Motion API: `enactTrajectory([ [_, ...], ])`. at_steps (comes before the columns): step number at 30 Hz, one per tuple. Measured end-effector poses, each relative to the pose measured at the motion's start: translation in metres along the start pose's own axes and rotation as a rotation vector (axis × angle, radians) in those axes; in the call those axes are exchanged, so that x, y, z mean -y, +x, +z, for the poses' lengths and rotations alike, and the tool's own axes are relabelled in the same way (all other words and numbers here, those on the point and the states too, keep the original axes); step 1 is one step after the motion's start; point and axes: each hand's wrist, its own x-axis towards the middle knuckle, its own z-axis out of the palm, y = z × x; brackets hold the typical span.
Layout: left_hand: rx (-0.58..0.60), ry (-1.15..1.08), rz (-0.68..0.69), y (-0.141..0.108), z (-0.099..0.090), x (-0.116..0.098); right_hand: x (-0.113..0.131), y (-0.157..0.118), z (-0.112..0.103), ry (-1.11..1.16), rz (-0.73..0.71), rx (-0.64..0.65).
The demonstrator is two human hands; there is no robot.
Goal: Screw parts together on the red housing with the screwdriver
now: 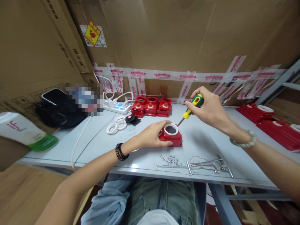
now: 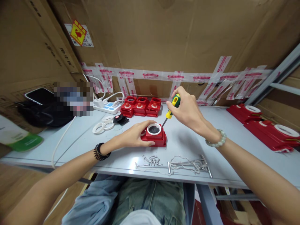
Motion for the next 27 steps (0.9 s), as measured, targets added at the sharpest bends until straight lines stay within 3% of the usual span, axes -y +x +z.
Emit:
enactTrajectory([
  [16,0.005,0.018,-0.005,0.0005,-0.0006,-0.0006,0.0005,0.0001,-0.0022,0.010,-0.019,-0.070],
  [27,0.001,0.022,-0.003,0.0009,-0.0001,-0.0007,-0.0018,-0.0012,0.0016,-0.017,-0.011,-0.021],
])
